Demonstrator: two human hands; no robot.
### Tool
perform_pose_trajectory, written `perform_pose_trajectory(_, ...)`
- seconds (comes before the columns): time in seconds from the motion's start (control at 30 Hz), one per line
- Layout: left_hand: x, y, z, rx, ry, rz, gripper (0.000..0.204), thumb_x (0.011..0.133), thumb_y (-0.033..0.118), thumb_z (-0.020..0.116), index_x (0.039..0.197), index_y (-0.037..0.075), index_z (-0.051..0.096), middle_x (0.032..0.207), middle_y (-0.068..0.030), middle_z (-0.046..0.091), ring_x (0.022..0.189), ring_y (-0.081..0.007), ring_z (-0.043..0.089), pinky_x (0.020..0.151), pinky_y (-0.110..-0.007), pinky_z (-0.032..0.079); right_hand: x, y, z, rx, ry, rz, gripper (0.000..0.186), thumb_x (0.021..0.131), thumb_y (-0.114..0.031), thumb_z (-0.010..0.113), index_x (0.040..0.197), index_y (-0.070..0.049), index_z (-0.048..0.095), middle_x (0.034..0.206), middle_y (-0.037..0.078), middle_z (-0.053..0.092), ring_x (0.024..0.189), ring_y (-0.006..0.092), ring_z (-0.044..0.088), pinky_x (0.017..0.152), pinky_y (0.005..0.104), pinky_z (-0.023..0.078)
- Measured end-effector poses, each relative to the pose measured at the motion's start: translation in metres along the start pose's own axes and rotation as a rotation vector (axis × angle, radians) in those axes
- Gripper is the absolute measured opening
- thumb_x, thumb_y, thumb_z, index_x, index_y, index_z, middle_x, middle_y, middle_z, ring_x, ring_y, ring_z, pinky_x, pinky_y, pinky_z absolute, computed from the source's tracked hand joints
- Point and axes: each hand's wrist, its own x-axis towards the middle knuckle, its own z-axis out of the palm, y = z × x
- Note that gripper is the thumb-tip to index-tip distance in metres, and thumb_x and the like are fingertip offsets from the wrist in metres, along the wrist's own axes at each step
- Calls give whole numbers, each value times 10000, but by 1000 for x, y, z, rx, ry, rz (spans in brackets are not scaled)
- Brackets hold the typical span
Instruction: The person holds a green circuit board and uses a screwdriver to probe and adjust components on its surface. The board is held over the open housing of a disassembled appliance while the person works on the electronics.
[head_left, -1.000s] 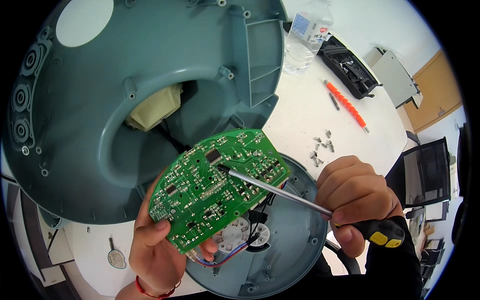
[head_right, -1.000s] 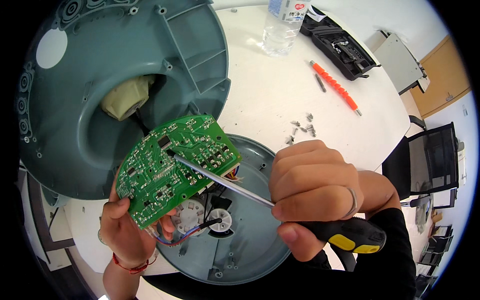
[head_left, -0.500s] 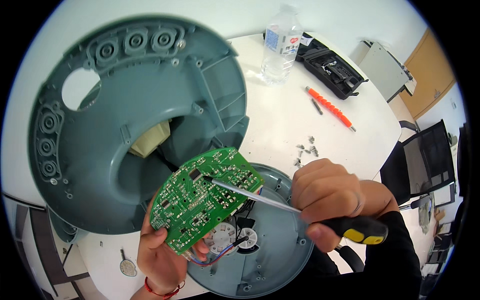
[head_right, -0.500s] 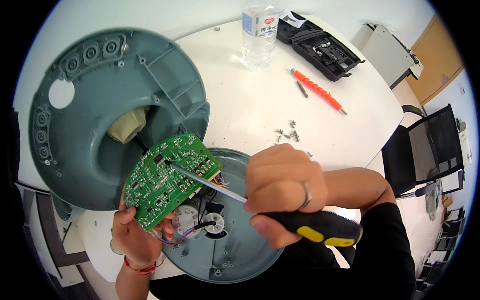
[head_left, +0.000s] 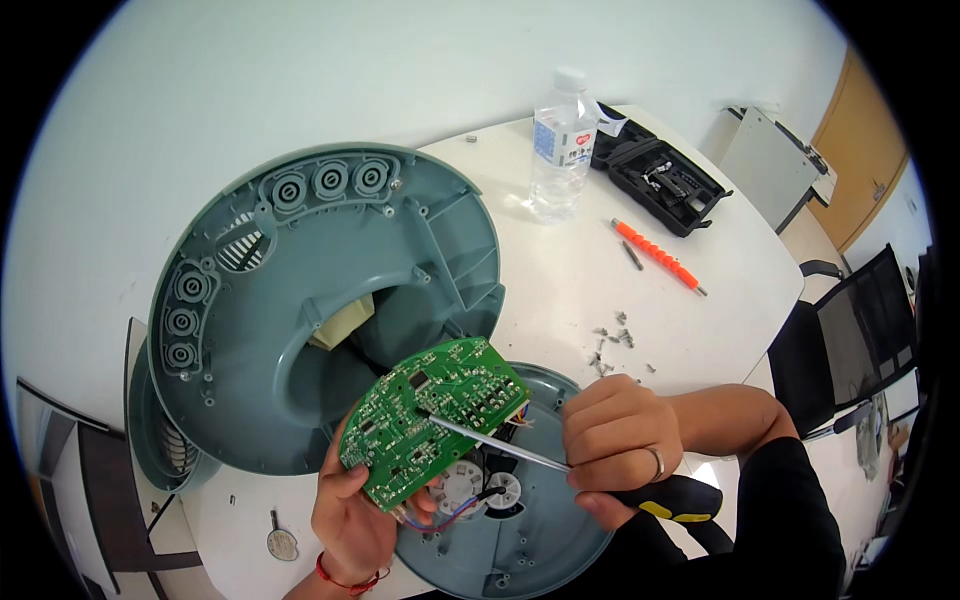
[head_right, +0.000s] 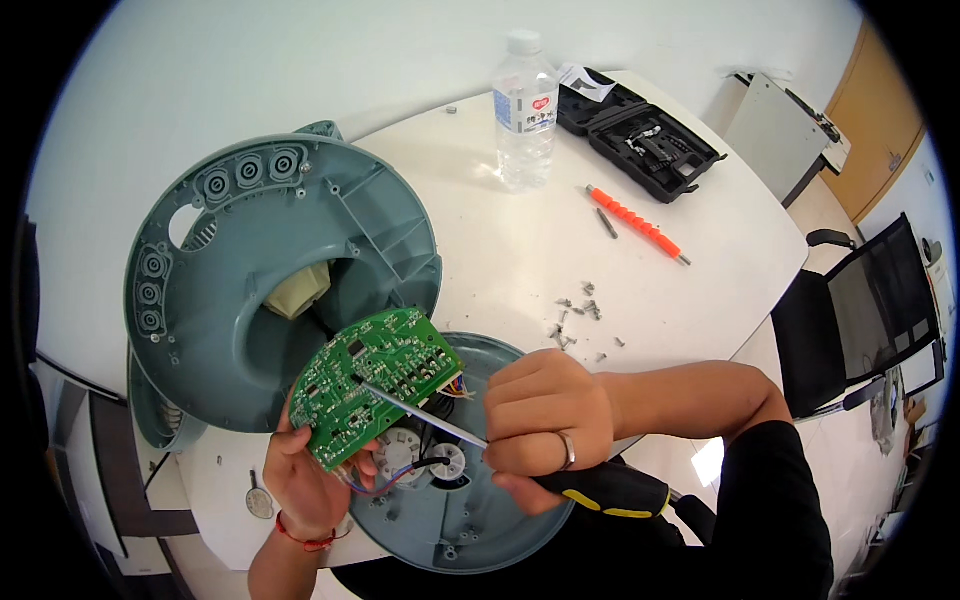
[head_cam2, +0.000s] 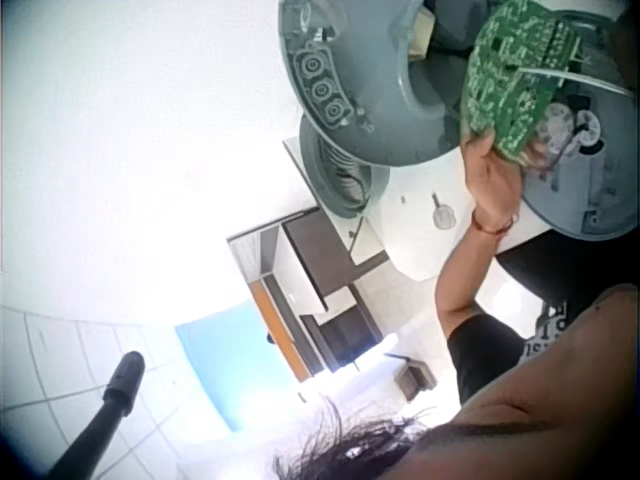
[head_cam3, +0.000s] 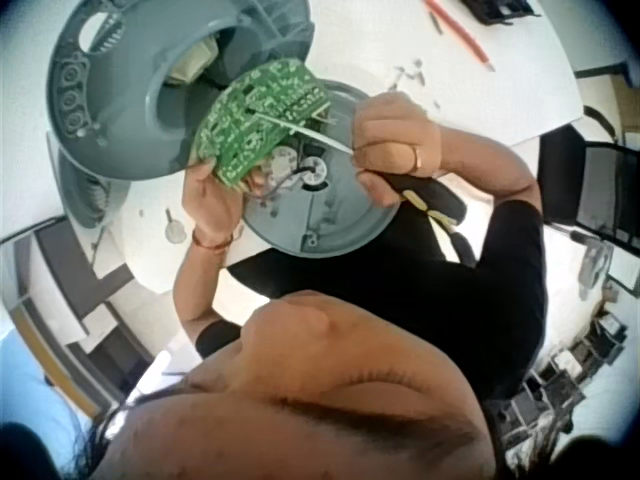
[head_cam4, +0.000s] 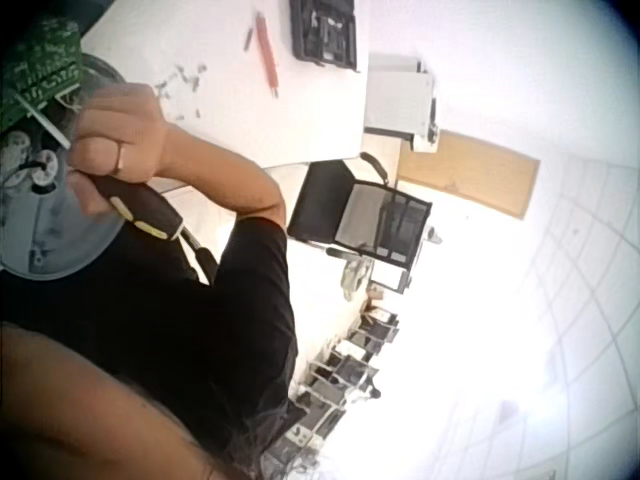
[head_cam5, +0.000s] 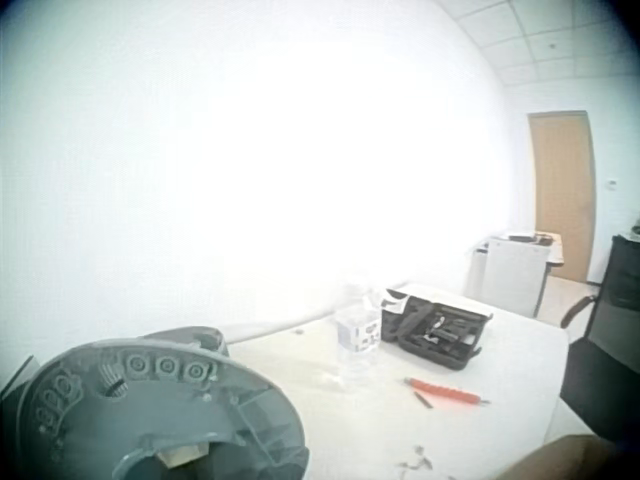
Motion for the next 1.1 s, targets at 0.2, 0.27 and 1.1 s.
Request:
perform_pose_trajectory(0.2,-1,-2,-1,16,20,-3,752,874,306,454,1516,-47,286,959,-279,695,648,-272,711,531,-346,592,-1,-6,-5,23,49,50,100,738,3,647,814,15,583,671,61,501,470,197,451,421,303,319)
perform_pose_trajectory(0.27,0,-1,-2,12,3,6,751,876,310,456,1517,-42,289,965,-274,695,652,-269,710,531,-343,589,-1,-4,-3,1,45,23,109,738,1,649,823,18,583,671,60,501,470,193,450,419,302,315)
perform_pose_trajectory(1.1,1,4,0,-15,-32,-21,740,870,278,455,1524,-34,302,979,-256,697,693,-254,713,559,-324,589,-2,3,14,-64,-138,-76,166,799,-6,635,933,36,545,688,80,534,465,176,466,404,296,343)
